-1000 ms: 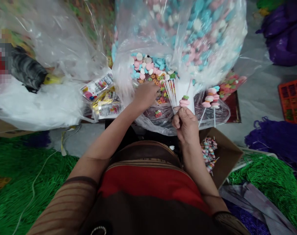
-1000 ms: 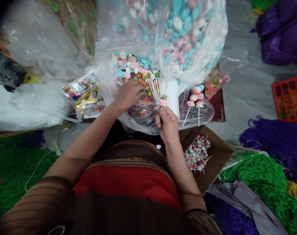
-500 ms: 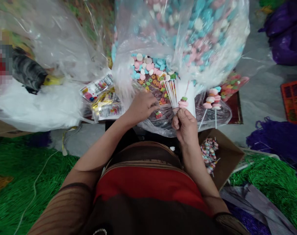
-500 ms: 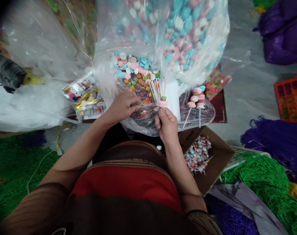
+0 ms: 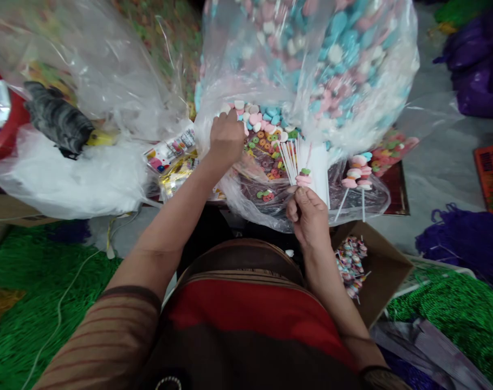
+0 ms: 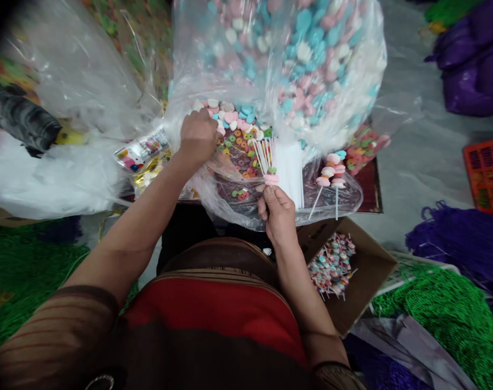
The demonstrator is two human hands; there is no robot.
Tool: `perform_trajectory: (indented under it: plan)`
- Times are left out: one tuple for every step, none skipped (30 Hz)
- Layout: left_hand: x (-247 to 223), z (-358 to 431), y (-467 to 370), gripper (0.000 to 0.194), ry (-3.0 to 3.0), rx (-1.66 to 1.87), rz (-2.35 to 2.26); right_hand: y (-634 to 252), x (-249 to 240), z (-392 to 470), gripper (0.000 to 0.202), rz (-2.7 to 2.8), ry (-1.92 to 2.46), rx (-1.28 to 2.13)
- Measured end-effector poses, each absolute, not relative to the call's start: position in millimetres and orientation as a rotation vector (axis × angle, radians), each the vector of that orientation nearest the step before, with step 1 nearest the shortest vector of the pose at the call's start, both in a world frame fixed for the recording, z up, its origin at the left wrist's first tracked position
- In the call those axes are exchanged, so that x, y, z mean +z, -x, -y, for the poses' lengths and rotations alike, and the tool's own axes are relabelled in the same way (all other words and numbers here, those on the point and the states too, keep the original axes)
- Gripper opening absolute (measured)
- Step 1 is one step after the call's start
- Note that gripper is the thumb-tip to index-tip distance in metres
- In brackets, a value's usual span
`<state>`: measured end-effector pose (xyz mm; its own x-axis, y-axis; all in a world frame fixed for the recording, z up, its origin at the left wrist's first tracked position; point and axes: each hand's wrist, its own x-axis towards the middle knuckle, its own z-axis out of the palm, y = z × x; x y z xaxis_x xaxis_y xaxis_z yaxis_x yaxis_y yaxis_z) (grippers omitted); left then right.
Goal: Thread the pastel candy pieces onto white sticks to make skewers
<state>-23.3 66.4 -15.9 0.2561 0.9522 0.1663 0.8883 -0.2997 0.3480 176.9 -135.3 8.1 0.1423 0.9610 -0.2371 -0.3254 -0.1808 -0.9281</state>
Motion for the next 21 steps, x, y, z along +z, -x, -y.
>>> perform_trajectory:
  plan:
    - [-18, -70, 23, 0.021, -2.341, 0.494, -1.738, -177, 8, 136, 0.043, 0.740, 1.201, 1.355]
    - [-20, -72, 23, 0.021, -2.346, 0.490, -1.732, -176, 8, 136, 0.043, 0.736, 1.201, 1.356]
    - [-20, -71, 23, 0.021, -2.349, 0.500, -1.720, -176, 8, 136, 0.043, 0.727, 1.201, 1.361]
    - [-20, -70, 23, 0.020, -2.349, 0.516, -1.705, -176, 8, 136, 0.043, 0.715, 1.202, 1.366]
    - [-19, -67, 23, 0.019, -2.344, 0.527, -1.689, -176, 8, 136, 0.043, 0.705, 1.204, 1.373]
    - [-17, -64, 23, 0.017, -2.338, 0.531, -1.672, -175, 8, 136, 0.043, 0.700, 1.206, 1.380]
    - [-15, -61, 23, 0.015, -2.330, 0.529, -1.654, -175, 8, 135, 0.042, 0.700, 1.207, 1.385]
    - [-12, -58, 23, 0.013, -2.317, 0.528, -1.639, -175, 8, 135, 0.042, 0.701, 1.207, 1.387]
    - [-9, -56, 23, 0.011, -2.295, 0.535, -1.630, -174, 8, 135, 0.043, 0.701, 1.205, 1.388]
    - [-6, -56, 22, 0.011, -2.262, 0.555, -1.629, -174, 7, 135, 0.043, 0.701, 1.202, 1.389]
    - [-3, -57, 22, 0.011, -2.219, 0.588, -1.635, -173, 7, 135, 0.043, 0.700, 1.200, 1.389]
    - [0, -59, 20, 0.013, -2.171, 0.627, -1.644, -173, 7, 135, 0.043, 0.700, 1.199, 1.387]
    - [2, -63, 18, 0.016, -2.125, 0.661, -1.655, -172, 7, 135, 0.043, 0.701, 1.200, 1.388]
    - [3, -68, 16, 0.020, -2.086, 0.683, -1.665, -172, 7, 136, 0.043, 0.703, 1.200, 1.389]
    - [4, -74, 13, 0.023, -2.059, 0.689, -1.668, -171, 7, 136, 0.043, 0.703, 1.199, 1.388]
    - [4, -80, 10, 0.026, -2.048, 0.679, -1.669, -171, 7, 136, 0.043, 0.702, 1.195, 1.388]
    - [3, -86, 7, 0.028, -2.049, 0.655, -1.674, -171, 7, 136, 0.043, 0.699, 1.191, 1.387]
    - [2, -91, 4, 0.030, -2.057, 0.619, -1.689, -171, 8, 136, 0.043, 0.698, 1.187, 1.386]
    - [0, -96, 1, 0.032, -2.069, 0.576, -1.715, -171, 9, 136, 0.043, 0.699, 1.187, 1.380]
    - [-1, -99, -1, 0.034, -2.080, 0.534, -1.748, -171, 9, 136, 0.043, 0.703, 1.190, 1.374]
    - [-3, -100, -2, 0.035, -2.087, 0.495, -1.782, -171, 10, 136, 0.044, 0.708, 1.196, 1.370]
